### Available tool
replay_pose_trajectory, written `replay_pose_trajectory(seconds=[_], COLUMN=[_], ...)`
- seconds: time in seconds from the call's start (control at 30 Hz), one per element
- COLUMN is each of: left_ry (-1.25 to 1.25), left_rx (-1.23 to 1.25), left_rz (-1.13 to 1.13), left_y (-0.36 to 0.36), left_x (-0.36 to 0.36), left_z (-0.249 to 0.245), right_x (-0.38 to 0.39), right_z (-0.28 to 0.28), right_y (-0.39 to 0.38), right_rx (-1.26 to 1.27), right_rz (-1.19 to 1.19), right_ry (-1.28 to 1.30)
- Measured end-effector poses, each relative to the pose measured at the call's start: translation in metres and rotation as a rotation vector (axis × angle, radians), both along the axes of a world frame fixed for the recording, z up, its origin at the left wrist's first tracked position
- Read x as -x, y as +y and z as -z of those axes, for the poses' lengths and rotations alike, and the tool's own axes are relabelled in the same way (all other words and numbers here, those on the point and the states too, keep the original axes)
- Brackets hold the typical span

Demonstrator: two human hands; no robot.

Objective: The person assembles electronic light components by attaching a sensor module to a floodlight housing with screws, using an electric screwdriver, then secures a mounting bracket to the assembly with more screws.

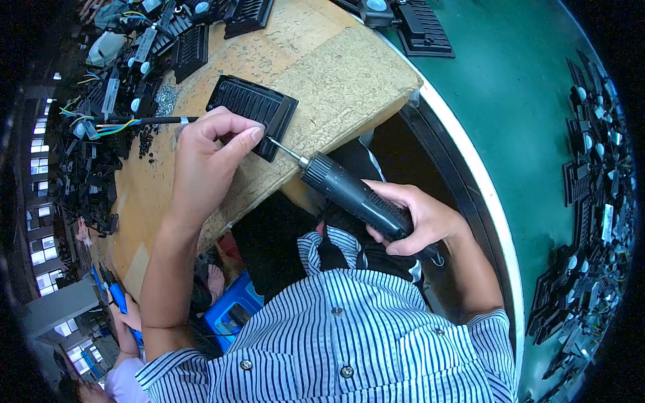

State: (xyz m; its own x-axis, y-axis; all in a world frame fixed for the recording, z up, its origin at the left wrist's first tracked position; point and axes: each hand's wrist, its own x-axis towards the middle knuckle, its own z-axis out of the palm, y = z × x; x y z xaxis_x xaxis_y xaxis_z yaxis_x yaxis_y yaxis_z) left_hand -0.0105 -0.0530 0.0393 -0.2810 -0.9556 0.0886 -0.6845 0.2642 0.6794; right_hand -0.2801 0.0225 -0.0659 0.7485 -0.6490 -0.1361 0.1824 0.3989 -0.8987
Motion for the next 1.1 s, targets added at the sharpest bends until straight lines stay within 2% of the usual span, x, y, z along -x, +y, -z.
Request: replay_pose_trajectory(seconds=[0.13,0.47,0.63,0.9,1.1], left_ry=[-0.063,-0.158,-0.279,-0.383,-0.305], left_rx=[0.064,0.145,0.351,0.426,0.397], left_rz=[0.179,0.138,0.227,0.336,0.386], left_y=[-0.002,0.005,0.002,-0.011,-0.022], left_x=[-0.010,-0.005,-0.006,-0.010,-0.017], left_z=[-0.004,-0.010,-0.006,-0.008,-0.009], right_x=[0.005,0.011,0.016,0.017,0.007], right_z=[-0.004,-0.008,-0.019,-0.033,-0.063], right_y=[0.001,-0.001,-0.002,-0.003,0.008], right_rx=[0.047,0.033,0.169,0.397,0.289], right_rz=[0.008,-0.010,-0.016,-0.002,0.020], right_ry=[0.038,0.085,0.226,0.438,0.559])
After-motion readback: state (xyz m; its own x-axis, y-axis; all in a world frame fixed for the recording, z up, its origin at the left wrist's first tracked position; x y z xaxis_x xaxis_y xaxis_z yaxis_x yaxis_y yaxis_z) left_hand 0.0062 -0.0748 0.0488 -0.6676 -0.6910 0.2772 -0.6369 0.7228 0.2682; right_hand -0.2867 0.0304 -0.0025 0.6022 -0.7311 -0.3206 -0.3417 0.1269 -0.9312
